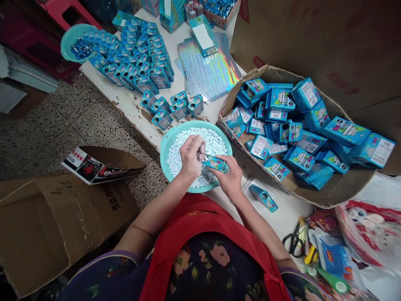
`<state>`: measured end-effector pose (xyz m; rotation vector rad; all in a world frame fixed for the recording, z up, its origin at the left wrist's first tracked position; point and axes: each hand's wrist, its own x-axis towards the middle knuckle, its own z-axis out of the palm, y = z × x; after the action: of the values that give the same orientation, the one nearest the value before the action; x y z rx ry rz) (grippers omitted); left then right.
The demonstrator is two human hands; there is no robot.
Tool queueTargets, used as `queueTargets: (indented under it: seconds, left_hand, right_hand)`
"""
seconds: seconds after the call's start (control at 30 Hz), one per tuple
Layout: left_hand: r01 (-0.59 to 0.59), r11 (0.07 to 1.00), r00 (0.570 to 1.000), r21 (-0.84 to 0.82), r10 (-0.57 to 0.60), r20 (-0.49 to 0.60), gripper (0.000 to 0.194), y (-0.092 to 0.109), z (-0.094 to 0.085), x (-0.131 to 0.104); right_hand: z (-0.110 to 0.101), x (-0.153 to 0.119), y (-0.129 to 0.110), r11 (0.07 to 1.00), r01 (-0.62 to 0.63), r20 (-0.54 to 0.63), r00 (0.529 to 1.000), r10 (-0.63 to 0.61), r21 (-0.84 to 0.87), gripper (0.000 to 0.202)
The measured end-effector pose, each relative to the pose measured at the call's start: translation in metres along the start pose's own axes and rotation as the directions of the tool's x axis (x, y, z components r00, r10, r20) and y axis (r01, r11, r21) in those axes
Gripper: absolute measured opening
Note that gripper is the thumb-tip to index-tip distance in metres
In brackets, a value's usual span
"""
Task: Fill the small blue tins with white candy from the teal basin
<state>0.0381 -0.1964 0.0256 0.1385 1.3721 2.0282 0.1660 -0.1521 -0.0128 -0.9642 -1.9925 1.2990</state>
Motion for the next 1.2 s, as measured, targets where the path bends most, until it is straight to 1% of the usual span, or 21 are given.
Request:
queueTargets:
  seconds: [0.1, 0.13, 0.17, 0.2, 0.23, 0.3, 0.37, 0.43, 0.47, 0.5, 0.57, 0.63, 0.7, 0.73, 0.77, 0.8, 0.87, 0.93, 1.03, 1.1, 1.2]
  left_hand:
    - [-0.02, 0.998, 0.999, 0.056, 0.023, -0.043, 0.029, -0.005, -0.014, 0.019]
    - [-0.037, 0.988, 0.997, 0.153, 0.046, -0.057, 0.028, -0.011, -0.021, 0.029]
    - [-0.051, 0.948, 0.997, 0.314, 0.069, -0.045, 0.027, -0.019, -0.028, 0.038]
    - [-0.066, 0.863, 0.996, 0.501, 0.084, -0.013, 0.026, -0.029, -0.036, 0.047]
    - [-0.082, 0.731, 0.996, 0.677, 0.075, 0.039, 0.023, -0.04, -0.042, 0.054]
    - [-0.134, 0.445, 0.989, 0.885, 0.01, 0.144, 0.015, -0.064, -0.05, 0.062]
    - [-0.202, 0.226, 0.972, 0.953, -0.073, 0.223, 0.015, -0.085, -0.051, 0.061]
    - [-0.257, 0.08, 0.952, 0.963, -0.153, 0.267, 0.021, -0.098, -0.05, 0.055]
    - [-0.265, 0.054, 0.945, 0.963, -0.186, 0.271, 0.022, -0.101, -0.049, 0.052]
    - [-0.235, 0.099, 0.948, 0.967, -0.196, 0.251, 0.02, -0.102, -0.049, 0.049]
    - [-0.127, 0.269, 0.968, 0.955, -0.176, 0.178, 0.018, -0.098, -0.052, 0.048]
    - [0.006, 0.488, 0.988, 0.873, -0.14, 0.071, 0.027, -0.085, -0.054, 0.048]
    - [0.154, 0.752, 0.984, 0.641, -0.173, -0.034, 0.032, -0.065, -0.052, 0.045]
    - [0.22, 0.86, 0.974, 0.46, -0.219, -0.056, 0.032, -0.053, -0.049, 0.042]
    - [0.275, 0.928, 0.961, 0.252, -0.271, -0.053, 0.031, -0.041, -0.044, 0.037]
    - [0.312, 0.947, 0.95, 0.074, -0.311, -0.022, 0.03, -0.029, -0.038, 0.033]
    - [0.311, 0.946, 0.95, -0.093, -0.307, 0.054, 0.027, -0.011, -0.025, 0.022]
    - [0.223, 0.967, 0.975, -0.126, -0.218, 0.052, 0.026, -0.002, -0.013, 0.014]
    - [0.08, 0.99, 0.996, -0.113, -0.083, -0.019, 0.033, -0.004, -0.004, 0.009]
    - [0.055, 0.991, 0.997, -0.122, -0.061, -0.047, 0.038, -0.007, -0.003, 0.009]
    - [0.085, 0.988, 0.994, -0.133, -0.093, -0.059, 0.042, -0.006, -0.003, 0.011]
  right_hand:
    - [-0.006, -0.002, 0.006, 0.995, -0.058, -0.017, 0.998, 0.06, 0.085, 0.035]
    - [-0.01, -0.002, 0.008, 0.992, -0.068, -0.022, 0.997, 0.071, 0.11, 0.036]
    - [-0.013, -0.003, 0.01, 0.989, -0.073, -0.026, 0.997, 0.077, 0.128, 0.038]
    - [-0.017, -0.004, 0.012, 0.987, -0.077, -0.027, 0.996, 0.081, 0.138, 0.038]
    - [-0.02, -0.004, 0.014, 0.987, -0.08, -0.026, 0.996, 0.085, 0.141, 0.038]
    - [-0.024, -0.005, 0.017, 0.987, -0.089, -0.022, 0.995, 0.093, 0.134, 0.038]
    - [-0.028, -0.006, 0.019, 0.987, -0.096, -0.021, 0.995, 0.1, 0.129, 0.038]
    - [-0.031, -0.007, 0.019, 0.988, -0.105, -0.032, 0.993, 0.109, 0.112, 0.04]
    - [-0.033, -0.007, 0.018, 0.989, -0.111, -0.037, 0.993, 0.116, 0.1, 0.04]
    - [-0.034, -0.007, 0.017, 0.989, -0.118, -0.041, 0.992, 0.122, 0.088, 0.04]
    - [-0.037, -0.008, 0.015, 0.991, -0.121, -0.047, 0.991, 0.124, 0.058, 0.04]
    - [-0.039, -0.007, 0.011, 0.994, -0.109, -0.053, 0.993, 0.11, 0.024, 0.039]
    - [-0.038, -0.007, 0.007, 0.996, -0.087, -0.059, 0.995, 0.086, -0.017, 0.037]
    - [-0.036, -0.006, 0.005, 0.997, -0.072, -0.057, 0.996, 0.07, -0.036, 0.036]
    - [-0.033, -0.005, 0.004, 0.997, -0.053, -0.05, 0.997, 0.051, -0.054, 0.034]
    - [-0.03, -0.005, 0.003, 0.997, -0.031, -0.036, 0.999, 0.029, -0.074, 0.033]
    - [-0.021, -0.003, 0.0, 0.994, 0.019, 0.008, 1.0, -0.018, -0.107, 0.031]
    - [-0.012, -0.001, -0.003, 0.99, 0.058, 0.054, 0.997, -0.052, -0.132, 0.03]
    - [-0.003, 0.001, -0.006, 0.986, 0.079, 0.08, 0.994, -0.068, -0.148, 0.029]
    - [-0.002, 0.001, -0.007, 0.987, 0.071, 0.077, 0.995, -0.06, -0.144, 0.029]
    - [-0.002, 0.001, -0.006, 0.993, 0.04, 0.073, 0.997, -0.031, -0.113, 0.029]
